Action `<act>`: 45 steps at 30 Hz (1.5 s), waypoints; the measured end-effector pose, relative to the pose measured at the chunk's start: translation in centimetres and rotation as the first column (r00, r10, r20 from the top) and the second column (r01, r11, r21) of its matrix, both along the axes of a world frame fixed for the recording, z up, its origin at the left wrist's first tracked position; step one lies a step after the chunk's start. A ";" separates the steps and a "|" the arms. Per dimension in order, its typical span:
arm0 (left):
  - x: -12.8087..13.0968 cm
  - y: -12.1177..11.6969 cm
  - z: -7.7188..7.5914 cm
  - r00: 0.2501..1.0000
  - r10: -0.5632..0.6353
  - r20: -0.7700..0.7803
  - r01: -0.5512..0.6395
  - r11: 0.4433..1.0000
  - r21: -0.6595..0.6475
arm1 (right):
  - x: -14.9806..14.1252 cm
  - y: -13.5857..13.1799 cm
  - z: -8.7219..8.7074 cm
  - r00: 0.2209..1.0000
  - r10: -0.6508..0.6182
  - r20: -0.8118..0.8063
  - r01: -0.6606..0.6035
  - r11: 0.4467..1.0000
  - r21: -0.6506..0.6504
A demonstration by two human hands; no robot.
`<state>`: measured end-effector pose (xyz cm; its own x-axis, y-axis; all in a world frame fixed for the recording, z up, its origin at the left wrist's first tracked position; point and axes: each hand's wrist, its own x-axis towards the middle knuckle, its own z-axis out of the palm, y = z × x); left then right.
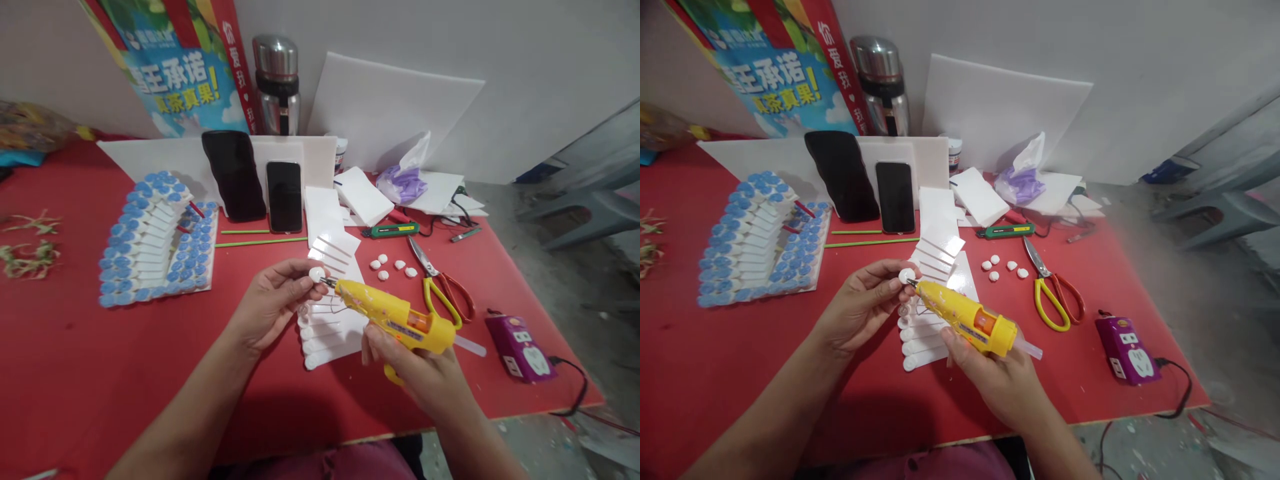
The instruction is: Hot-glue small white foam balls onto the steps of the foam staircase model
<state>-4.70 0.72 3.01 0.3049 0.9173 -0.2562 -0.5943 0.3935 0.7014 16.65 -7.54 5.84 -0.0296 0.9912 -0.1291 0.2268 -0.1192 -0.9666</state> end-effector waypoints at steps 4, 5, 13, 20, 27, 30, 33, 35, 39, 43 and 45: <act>-0.1 0.0 -0.1 1.000 -0.010 -0.002 0.010 1.000 -0.002 | 0.4 -0.1 -0.4 1.000 0.007 0.027 -0.007 1.000 0.004; -0.1 0.0 0.0 1.000 -0.010 -0.003 0.010 1.000 -0.003 | 0.5 -0.1 -0.4 0.999 0.012 0.036 -0.012 1.000 0.000; 0.0 -0.1 0.4 1.000 -0.002 -0.018 0.002 1.000 -0.015 | 0.0 0.1 -0.1 0.998 0.003 0.062 -0.005 0.999 0.038; -0.1 0.0 0.4 1.000 0.008 -0.019 -0.009 1.000 -0.028 | -0.2 0.2 0.2 1.000 0.001 0.026 -0.001 1.000 0.027; 0.1 -0.1 0.4 0.998 0.053 -0.030 -0.053 0.998 -0.024 | -0.4 0.0 0.5 1.000 -0.012 0.016 0.013 1.000 -0.020; 0.2 -0.1 0.5 0.996 0.076 -0.044 -0.076 0.997 -0.002 | -0.5 -0.3 0.8 0.999 -0.028 0.017 0.030 0.994 -0.109; 0.2 -0.1 0.6 0.994 0.089 -0.059 -0.088 0.996 0.018 | -0.1 -0.6 0.8 1.000 -0.017 0.011 0.018 0.996 -0.087; 0.1 0.0 0.7 0.991 0.111 -0.074 -0.109 0.994 0.029 | 0.8 -0.6 0.5 0.999 -0.050 0.017 0.050 0.999 -0.020; -0.9 0.5 0.9 0.972 0.198 -0.125 -0.189 0.979 0.081 | 3.9 -0.4 -0.6 0.970 -0.188 0.154 0.180 0.982 0.065; -2.1 1.4 1.3 0.920 0.299 -0.252 -0.258 0.949 0.182 | 7.5 -0.6 -2.5 0.911 -0.218 0.349 0.210 0.976 0.060; -2.4 1.8 1.6 0.875 0.327 -0.357 -0.251 0.937 0.244 | 8.7 -0.9 -3.6 0.881 -0.211 0.423 0.201 0.977 0.070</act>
